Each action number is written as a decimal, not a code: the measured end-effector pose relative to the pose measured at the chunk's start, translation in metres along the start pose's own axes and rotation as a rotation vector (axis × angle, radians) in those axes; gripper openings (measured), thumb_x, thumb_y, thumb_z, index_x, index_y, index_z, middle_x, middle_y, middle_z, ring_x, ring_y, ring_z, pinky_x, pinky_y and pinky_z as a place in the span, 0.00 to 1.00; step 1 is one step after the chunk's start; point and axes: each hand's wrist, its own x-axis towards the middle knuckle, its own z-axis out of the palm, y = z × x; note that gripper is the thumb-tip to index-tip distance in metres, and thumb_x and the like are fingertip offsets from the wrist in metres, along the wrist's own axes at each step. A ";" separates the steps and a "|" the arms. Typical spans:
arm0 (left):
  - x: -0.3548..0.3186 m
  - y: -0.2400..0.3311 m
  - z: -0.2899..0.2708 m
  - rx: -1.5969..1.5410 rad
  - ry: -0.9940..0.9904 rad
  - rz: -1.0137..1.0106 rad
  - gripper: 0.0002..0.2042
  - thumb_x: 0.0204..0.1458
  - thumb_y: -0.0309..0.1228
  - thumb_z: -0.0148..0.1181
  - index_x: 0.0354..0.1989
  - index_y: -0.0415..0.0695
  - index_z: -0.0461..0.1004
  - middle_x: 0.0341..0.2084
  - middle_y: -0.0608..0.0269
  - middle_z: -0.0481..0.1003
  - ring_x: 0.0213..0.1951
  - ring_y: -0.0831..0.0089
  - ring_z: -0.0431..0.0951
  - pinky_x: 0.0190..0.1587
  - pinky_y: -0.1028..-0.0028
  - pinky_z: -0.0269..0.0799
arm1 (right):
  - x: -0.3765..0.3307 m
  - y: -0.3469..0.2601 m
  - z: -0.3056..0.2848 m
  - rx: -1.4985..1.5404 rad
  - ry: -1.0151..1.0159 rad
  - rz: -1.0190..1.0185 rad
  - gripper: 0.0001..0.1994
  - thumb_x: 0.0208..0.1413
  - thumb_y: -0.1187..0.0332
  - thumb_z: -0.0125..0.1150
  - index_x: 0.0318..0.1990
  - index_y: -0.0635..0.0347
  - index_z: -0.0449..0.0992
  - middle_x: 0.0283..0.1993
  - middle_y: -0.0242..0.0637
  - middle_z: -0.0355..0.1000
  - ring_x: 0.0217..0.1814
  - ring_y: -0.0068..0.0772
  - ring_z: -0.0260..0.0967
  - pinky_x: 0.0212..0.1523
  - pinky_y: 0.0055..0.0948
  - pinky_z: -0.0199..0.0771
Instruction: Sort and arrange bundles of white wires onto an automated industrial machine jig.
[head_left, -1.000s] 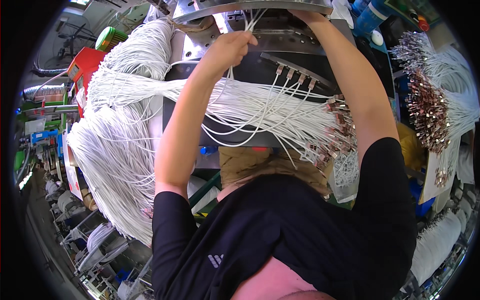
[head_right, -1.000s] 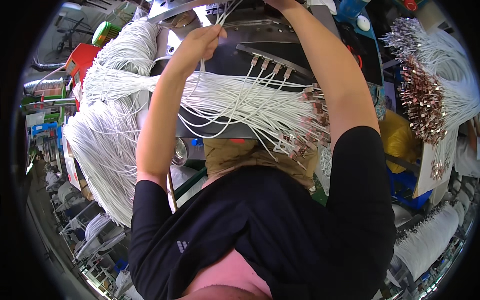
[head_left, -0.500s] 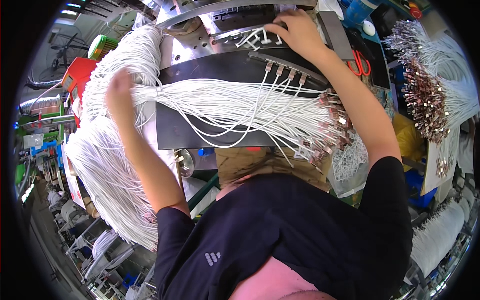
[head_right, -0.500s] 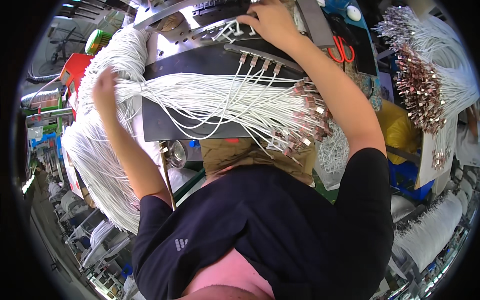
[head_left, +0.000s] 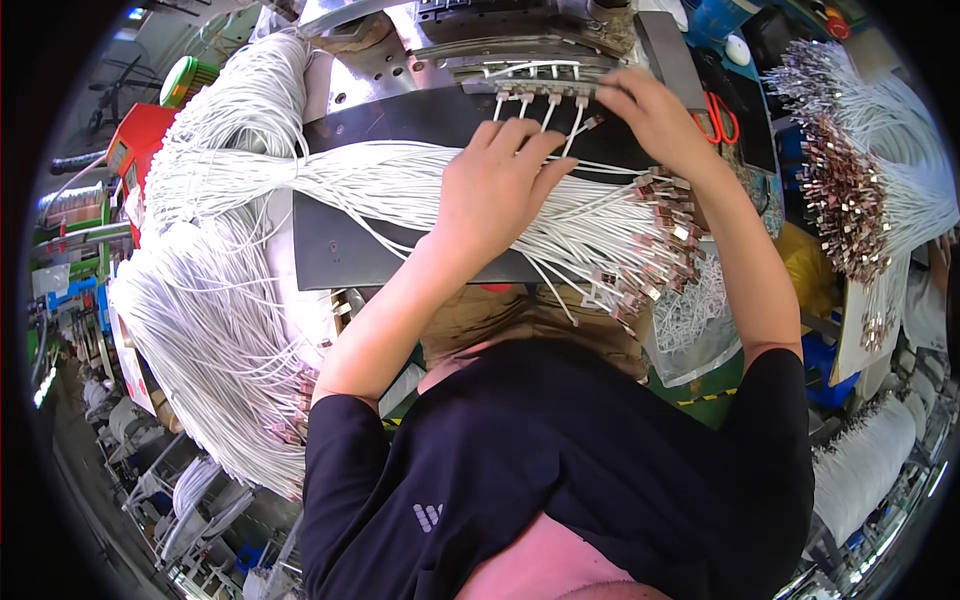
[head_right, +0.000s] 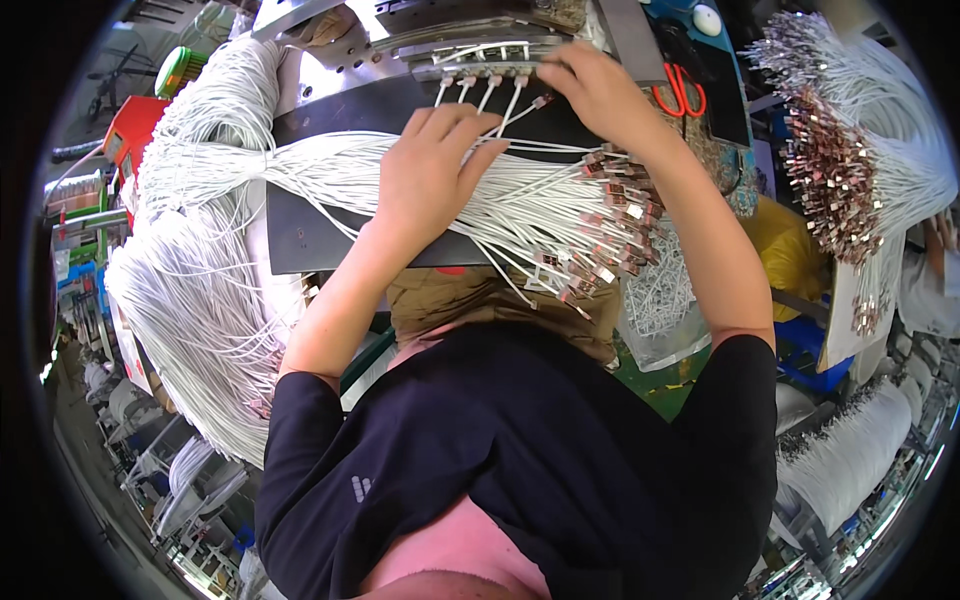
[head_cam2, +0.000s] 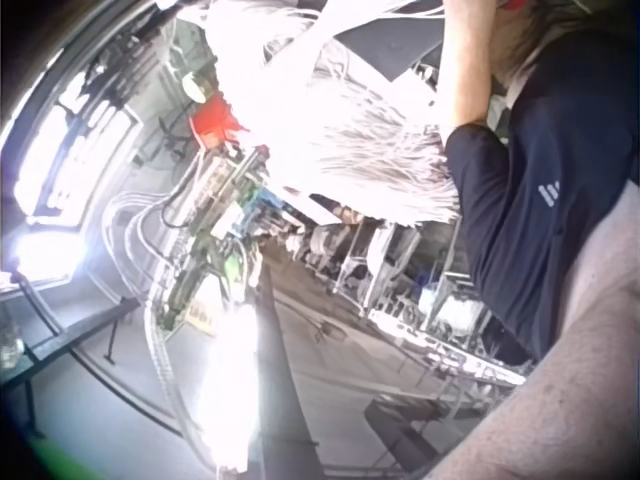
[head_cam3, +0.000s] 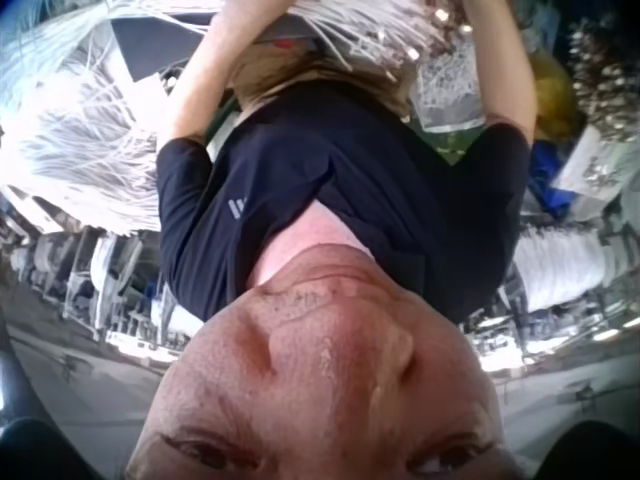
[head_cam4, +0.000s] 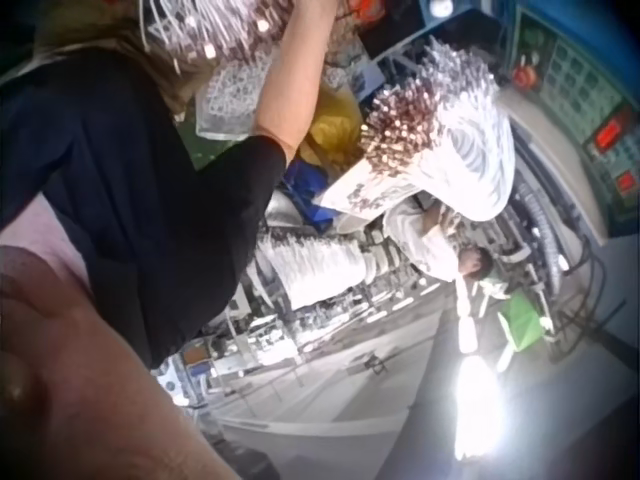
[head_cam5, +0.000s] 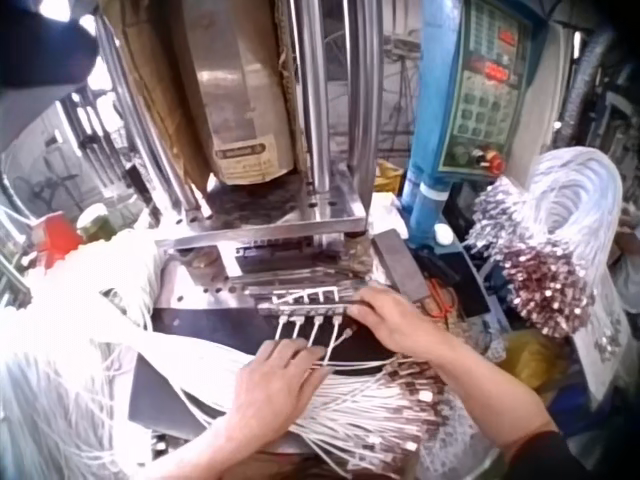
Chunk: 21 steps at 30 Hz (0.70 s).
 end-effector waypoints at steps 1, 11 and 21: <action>-0.002 -0.003 -0.003 0.045 -0.040 -0.037 0.08 0.53 0.36 0.64 0.38 0.46 0.79 0.33 0.62 0.76 0.37 0.62 0.77 0.36 0.65 0.74 | 0.013 -0.001 0.005 0.048 0.065 -0.010 0.15 0.63 0.62 0.58 0.51 0.63 0.75 0.46 0.44 0.74 0.52 0.45 0.72 0.52 0.33 0.69; 0.083 -0.075 0.011 0.218 0.103 -0.015 0.15 0.57 0.39 0.57 0.23 0.44 0.80 0.20 0.57 0.77 0.27 0.57 0.79 0.32 0.62 0.76 | 0.201 0.120 0.059 -0.269 0.486 -0.254 0.18 0.63 0.60 0.57 0.52 0.66 0.73 0.49 0.53 0.74 0.53 0.52 0.71 0.54 0.44 0.69; 0.107 -0.097 0.010 0.017 -0.223 -0.388 0.15 0.57 0.40 0.53 0.33 0.43 0.82 0.27 0.48 0.79 0.35 0.49 0.81 0.43 0.57 0.76 | 0.222 0.080 0.057 -0.277 0.428 0.031 0.14 0.64 0.65 0.51 0.48 0.67 0.72 0.45 0.56 0.73 0.49 0.54 0.71 0.54 0.45 0.68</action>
